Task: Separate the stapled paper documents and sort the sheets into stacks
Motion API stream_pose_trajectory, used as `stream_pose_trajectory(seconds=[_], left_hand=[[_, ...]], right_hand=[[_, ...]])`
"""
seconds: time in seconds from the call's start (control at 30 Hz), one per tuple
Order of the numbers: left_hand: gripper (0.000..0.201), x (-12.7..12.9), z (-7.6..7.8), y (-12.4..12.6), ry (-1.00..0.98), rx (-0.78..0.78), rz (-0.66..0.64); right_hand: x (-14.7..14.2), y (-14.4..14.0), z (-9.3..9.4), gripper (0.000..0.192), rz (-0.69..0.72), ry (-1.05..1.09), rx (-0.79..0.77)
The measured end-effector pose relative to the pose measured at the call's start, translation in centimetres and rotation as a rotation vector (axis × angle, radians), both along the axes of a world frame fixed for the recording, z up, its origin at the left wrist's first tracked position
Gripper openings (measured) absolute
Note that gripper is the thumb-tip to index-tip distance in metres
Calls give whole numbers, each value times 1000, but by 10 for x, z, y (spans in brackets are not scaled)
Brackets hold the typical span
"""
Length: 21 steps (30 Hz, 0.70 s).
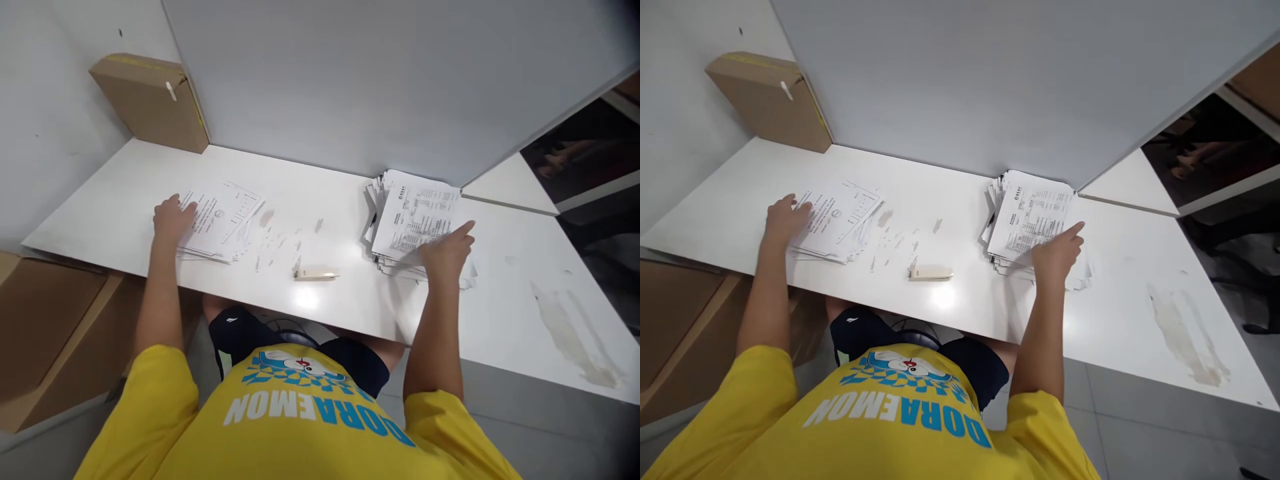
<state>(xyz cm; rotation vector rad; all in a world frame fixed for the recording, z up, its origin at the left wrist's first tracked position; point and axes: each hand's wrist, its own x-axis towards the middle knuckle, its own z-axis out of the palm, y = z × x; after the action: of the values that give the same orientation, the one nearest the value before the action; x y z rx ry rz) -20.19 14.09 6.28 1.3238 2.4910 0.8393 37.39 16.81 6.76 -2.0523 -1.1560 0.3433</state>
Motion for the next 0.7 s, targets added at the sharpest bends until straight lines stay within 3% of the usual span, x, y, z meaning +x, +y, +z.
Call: stream_pose_trajectory(seconds=[0.1, 0.2, 0.3, 0.37, 0.43, 0.53, 0.7], left_hand=[[45, -39, -1, 7, -140, -162, -52], [45, -35, -5, 5, -222, -182, -86], [42, -17, -4, -1, -199, -182, -58], [40, -7, 0, -6, -227, -202, -16], [38, 0, 4, -10, -258, -222, 25], [41, 8, 10, -16, -267, -222, 26], [41, 15, 15, -20, -299, -249, -46]], right_hand=[[-44, 0, 2, 86, 32, -49, 144], [-119, -6, 2, 69, 389, 22, 148], [-208, -9, -1, 59, 817, 189, -140], [-259, -6, -4, 51, 994, 369, -420], [-297, -1, -8, 36, 1031, 540, -571], [-330, 7, -12, 24, 980, 586, -615], [-339, 3, -1, 35, 941, 456, -577]])
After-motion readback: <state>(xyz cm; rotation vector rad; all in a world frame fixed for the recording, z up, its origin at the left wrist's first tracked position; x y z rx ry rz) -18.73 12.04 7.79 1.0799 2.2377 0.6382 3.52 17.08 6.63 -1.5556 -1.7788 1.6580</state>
